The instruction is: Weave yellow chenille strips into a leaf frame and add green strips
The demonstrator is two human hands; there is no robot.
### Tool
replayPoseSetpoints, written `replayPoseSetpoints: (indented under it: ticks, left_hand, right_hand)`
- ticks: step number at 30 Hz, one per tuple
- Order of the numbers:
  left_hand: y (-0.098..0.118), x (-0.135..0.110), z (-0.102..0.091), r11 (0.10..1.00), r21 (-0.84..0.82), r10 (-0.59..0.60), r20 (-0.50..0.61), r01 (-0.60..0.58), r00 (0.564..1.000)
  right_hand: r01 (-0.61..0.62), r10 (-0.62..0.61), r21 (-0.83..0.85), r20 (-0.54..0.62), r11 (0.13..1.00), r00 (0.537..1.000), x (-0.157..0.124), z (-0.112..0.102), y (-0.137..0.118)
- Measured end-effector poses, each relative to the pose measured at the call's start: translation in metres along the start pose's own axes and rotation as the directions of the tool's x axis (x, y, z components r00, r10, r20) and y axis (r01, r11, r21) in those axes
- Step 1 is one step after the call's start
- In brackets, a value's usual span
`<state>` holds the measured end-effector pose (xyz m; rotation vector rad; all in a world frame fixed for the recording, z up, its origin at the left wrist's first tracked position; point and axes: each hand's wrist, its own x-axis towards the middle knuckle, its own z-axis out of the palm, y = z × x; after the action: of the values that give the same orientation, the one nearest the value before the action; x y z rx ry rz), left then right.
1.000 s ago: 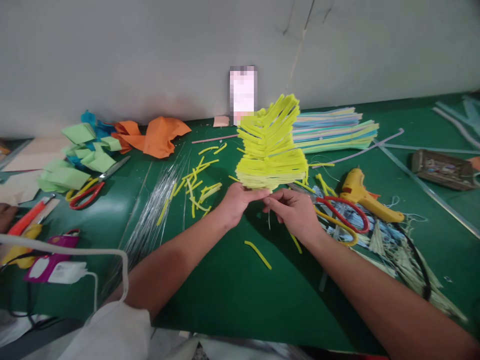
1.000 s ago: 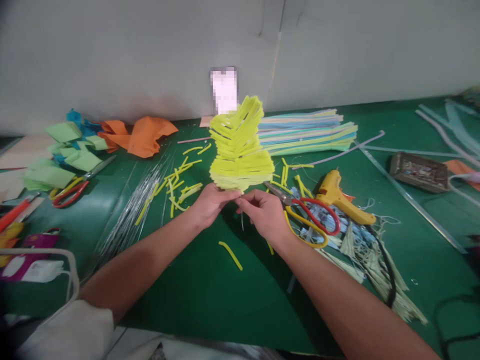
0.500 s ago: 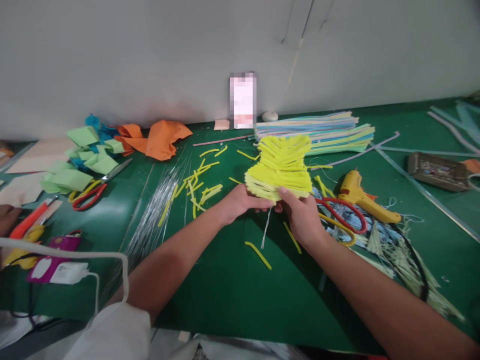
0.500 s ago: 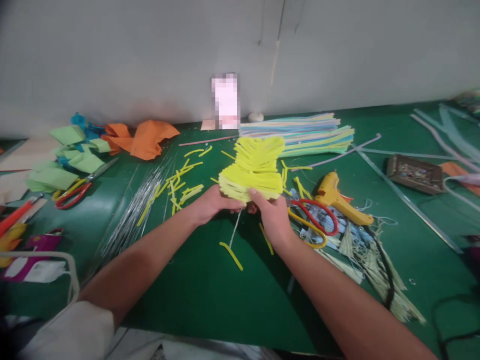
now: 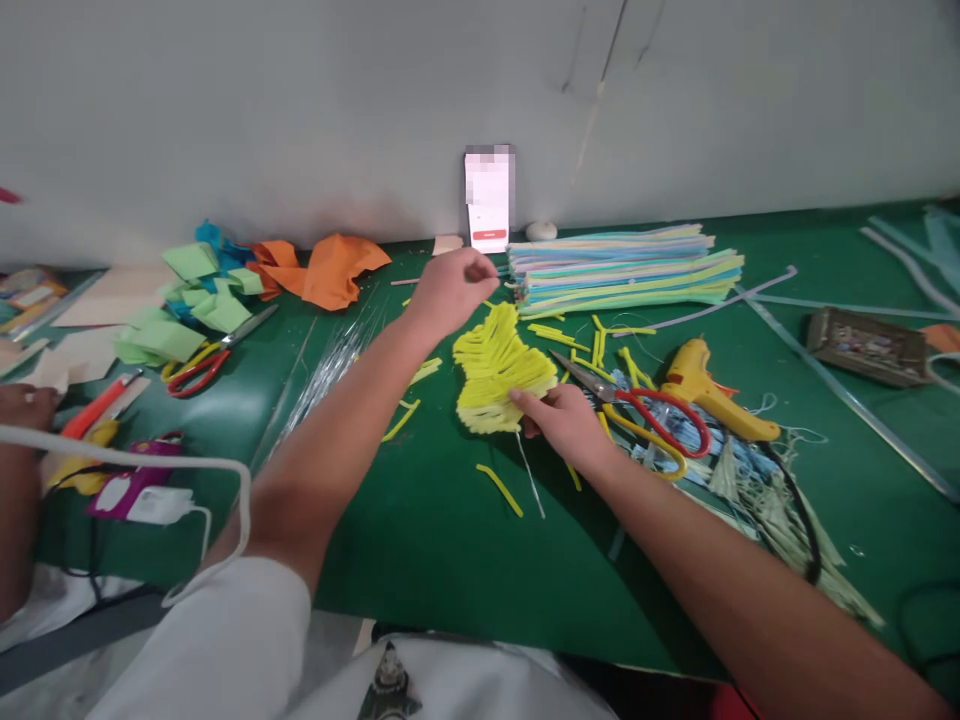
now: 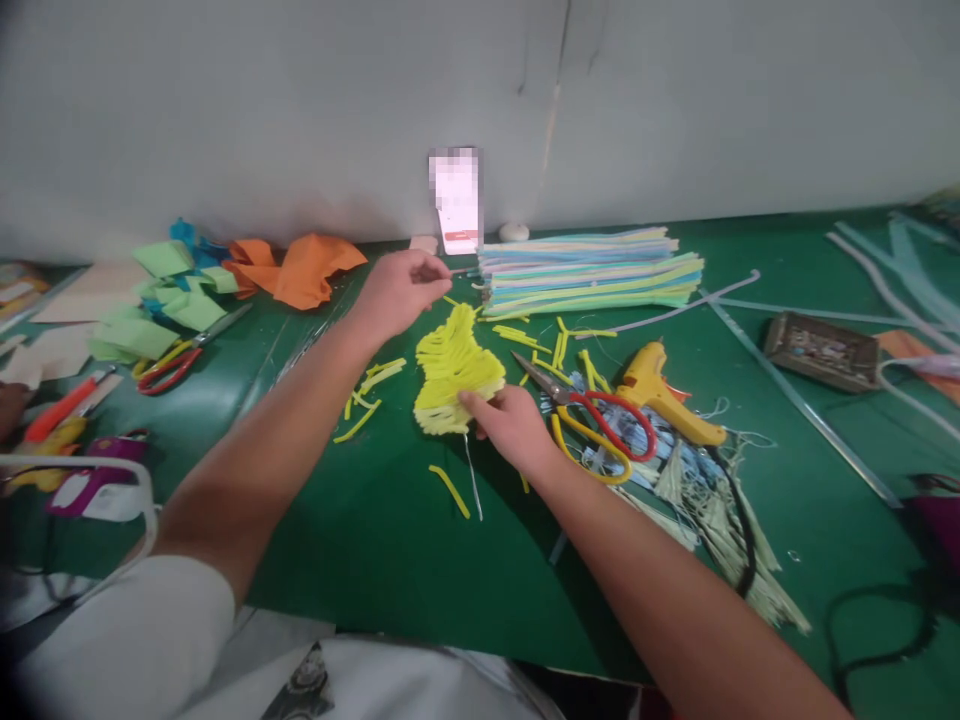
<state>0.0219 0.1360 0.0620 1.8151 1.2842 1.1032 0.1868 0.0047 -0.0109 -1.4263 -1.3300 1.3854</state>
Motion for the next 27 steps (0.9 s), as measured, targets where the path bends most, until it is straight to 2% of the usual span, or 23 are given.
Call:
replayPoseSetpoints:
  ticks: [2,5,7,10,16,20,22,27]
  left_hand:
    - [0.013,0.009,0.020,0.955,0.263,0.090,0.183,-0.137,0.979]
    - [0.019,0.022,0.048,0.764,0.591,0.046,0.349,-0.258,0.936]
    - [0.016,0.030,0.062,0.671,0.682,-0.021,0.407,-0.289,0.913]
    - [0.009,0.038,0.072,0.611,0.723,-0.037,0.431,-0.321,0.902]
    - [0.005,0.036,0.070,0.686,0.657,0.041,0.394,-0.313,0.918]
    - [-0.001,0.038,0.078,0.607,0.705,0.022,0.448,-0.368,0.894]
    - [-0.005,0.041,0.082,0.608,0.711,0.012,0.435,-0.352,0.900]
    - [-0.010,0.044,0.075,0.742,0.586,0.100,0.384,-0.326,0.918]
  right_hand:
    - [0.014,-0.013,-0.047,0.010,0.999,1.000,-0.001,0.002,-0.003]
    - [0.030,-0.030,-0.062,0.003,0.998,1.000,-0.001,0.004,-0.005]
    - [0.028,-0.028,-0.074,-0.008,0.997,1.000,0.000,0.004,-0.004]
    - [0.022,-0.023,-0.080,-0.017,0.997,1.000,0.000,0.004,-0.004]
    - [0.022,-0.023,-0.067,-0.008,0.998,1.000,0.004,0.005,0.002]
    - [0.018,-0.019,-0.089,-0.012,0.996,1.000,0.005,0.005,0.006]
    - [0.008,-0.010,-0.108,-0.020,0.994,1.000,0.004,0.005,0.005]
    - [-0.022,0.019,-0.107,-0.028,0.994,0.999,0.003,0.005,0.000]
